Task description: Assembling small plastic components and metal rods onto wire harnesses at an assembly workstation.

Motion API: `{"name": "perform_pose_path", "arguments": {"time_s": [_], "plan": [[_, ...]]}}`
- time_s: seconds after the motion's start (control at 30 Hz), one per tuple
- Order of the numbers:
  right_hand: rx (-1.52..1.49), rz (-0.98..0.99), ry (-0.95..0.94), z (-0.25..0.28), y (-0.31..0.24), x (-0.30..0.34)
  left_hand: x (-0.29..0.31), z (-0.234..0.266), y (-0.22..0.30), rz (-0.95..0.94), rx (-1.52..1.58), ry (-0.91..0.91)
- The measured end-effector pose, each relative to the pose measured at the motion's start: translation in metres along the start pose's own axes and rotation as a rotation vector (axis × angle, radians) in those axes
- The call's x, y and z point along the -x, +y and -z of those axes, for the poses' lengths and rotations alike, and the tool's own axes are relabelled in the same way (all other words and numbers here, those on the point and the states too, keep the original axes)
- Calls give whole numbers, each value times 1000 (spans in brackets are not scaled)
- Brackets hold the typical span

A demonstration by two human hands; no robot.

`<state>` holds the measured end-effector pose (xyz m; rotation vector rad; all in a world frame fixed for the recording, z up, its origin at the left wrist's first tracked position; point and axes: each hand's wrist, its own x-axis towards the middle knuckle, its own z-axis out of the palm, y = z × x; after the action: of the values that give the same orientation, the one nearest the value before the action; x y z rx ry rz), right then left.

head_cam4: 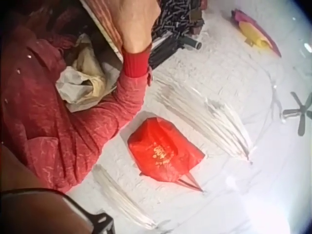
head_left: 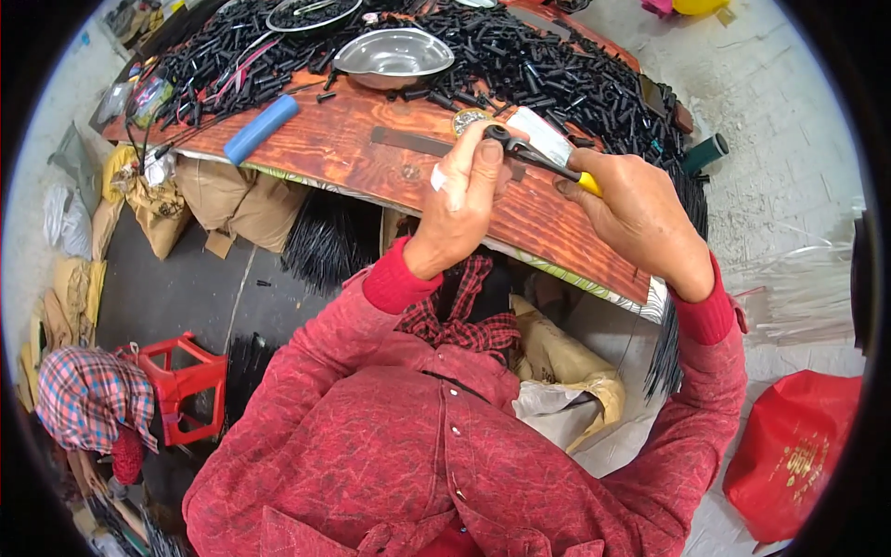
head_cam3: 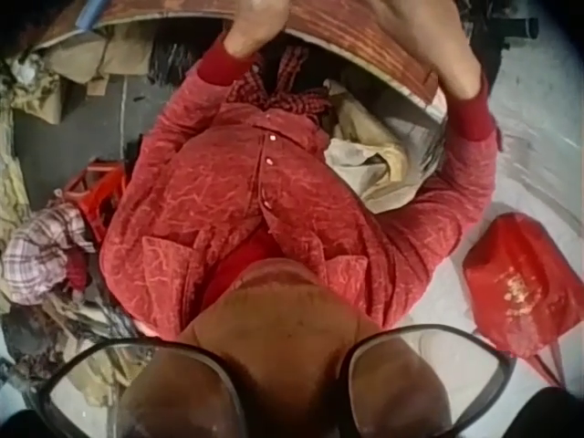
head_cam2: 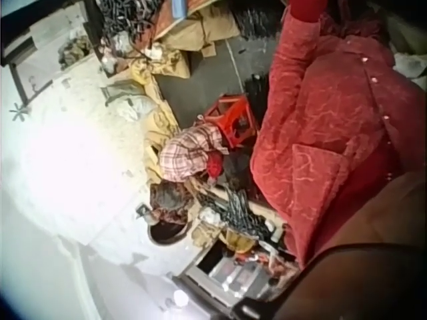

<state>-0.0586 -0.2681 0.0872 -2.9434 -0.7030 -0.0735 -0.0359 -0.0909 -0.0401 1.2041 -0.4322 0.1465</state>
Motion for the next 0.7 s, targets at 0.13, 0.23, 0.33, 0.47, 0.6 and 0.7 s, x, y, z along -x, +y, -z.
{"name": "perform_pose_path", "arguments": {"time_s": [0.13, 0.23, 0.33, 0.47, 0.6, 0.7], "plan": [[-1, 67, 45, -13, -1, -4, -1, 4, 5, 18, -26, 30], [-178, -105, -37, -22, 3, -5, -3, 11, 7, 59, 45, -70], [-655, -287, -182, -43, 20, -2, 22, 15, -22, 74, 82, -147], [-857, -419, -244, -86, 45, 11, 96, 45, -66, 177, -141, -282], [-857, -413, -278, -116, 46, 11, 152, 75, -104, 288, -404, -410], [-810, -396, -268, -127, 46, 4, 150, 83, -101, 308, -311, -272]]}}
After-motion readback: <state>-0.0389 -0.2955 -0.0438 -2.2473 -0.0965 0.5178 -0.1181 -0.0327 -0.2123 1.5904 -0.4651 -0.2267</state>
